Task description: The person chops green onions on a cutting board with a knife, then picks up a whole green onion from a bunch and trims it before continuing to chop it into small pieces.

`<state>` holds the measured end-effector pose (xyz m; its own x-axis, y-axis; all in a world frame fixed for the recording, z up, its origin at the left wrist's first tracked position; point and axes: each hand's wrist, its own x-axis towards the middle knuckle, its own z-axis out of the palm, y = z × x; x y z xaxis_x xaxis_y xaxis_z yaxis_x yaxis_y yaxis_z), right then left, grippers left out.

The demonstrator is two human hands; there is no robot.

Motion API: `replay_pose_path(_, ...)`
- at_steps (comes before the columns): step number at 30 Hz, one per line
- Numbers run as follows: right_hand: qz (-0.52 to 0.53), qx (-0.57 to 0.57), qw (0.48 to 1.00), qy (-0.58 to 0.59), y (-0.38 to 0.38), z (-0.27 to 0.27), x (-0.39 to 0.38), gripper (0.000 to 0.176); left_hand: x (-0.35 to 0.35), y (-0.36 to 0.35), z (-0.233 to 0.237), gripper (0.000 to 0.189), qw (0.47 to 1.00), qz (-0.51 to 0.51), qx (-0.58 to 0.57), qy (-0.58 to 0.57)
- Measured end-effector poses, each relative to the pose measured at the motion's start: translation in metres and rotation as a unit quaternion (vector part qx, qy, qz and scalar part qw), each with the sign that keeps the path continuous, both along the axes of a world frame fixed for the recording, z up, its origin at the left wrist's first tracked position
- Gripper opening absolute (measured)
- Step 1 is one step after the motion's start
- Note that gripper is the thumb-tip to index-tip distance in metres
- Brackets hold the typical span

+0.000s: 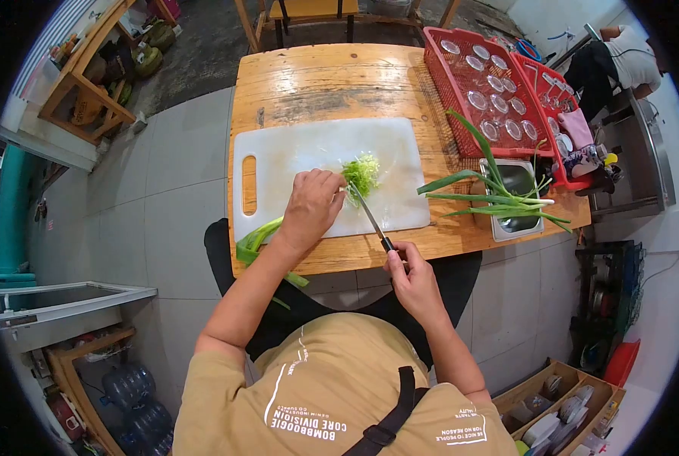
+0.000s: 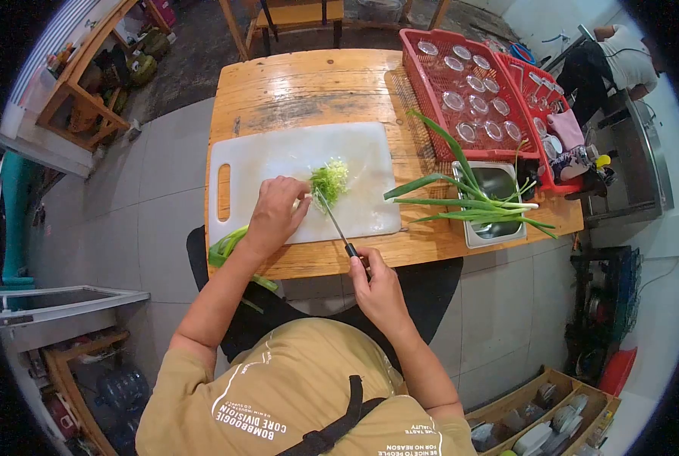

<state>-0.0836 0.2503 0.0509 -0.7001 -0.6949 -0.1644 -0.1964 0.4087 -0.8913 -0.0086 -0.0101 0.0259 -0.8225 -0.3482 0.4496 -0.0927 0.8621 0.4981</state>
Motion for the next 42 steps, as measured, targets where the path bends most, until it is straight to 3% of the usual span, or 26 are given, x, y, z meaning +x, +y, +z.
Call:
replay_pose_path(5, -0.005, 0.003, 1.000, 0.005, -0.001, -0.006, 0.000, 0.027, 0.003, -0.003, -0.005, 0.020, 0.998, -0.007, -0.055, 0.020)
replay_pose_path(26, -0.004, 0.002, 1.000, 0.007, -0.002, -0.008, 0.009, 0.031, 0.037, 0.004, 0.001, 0.026, 0.990, 0.118, 0.030, -0.077)
replay_pose_path(42, 0.014, 0.004, 1.000, 0.017, -0.001, -0.011, 0.018, 0.034, 0.029, 0.006, -0.015, 0.017, 0.995, 0.061, 0.037, -0.064)
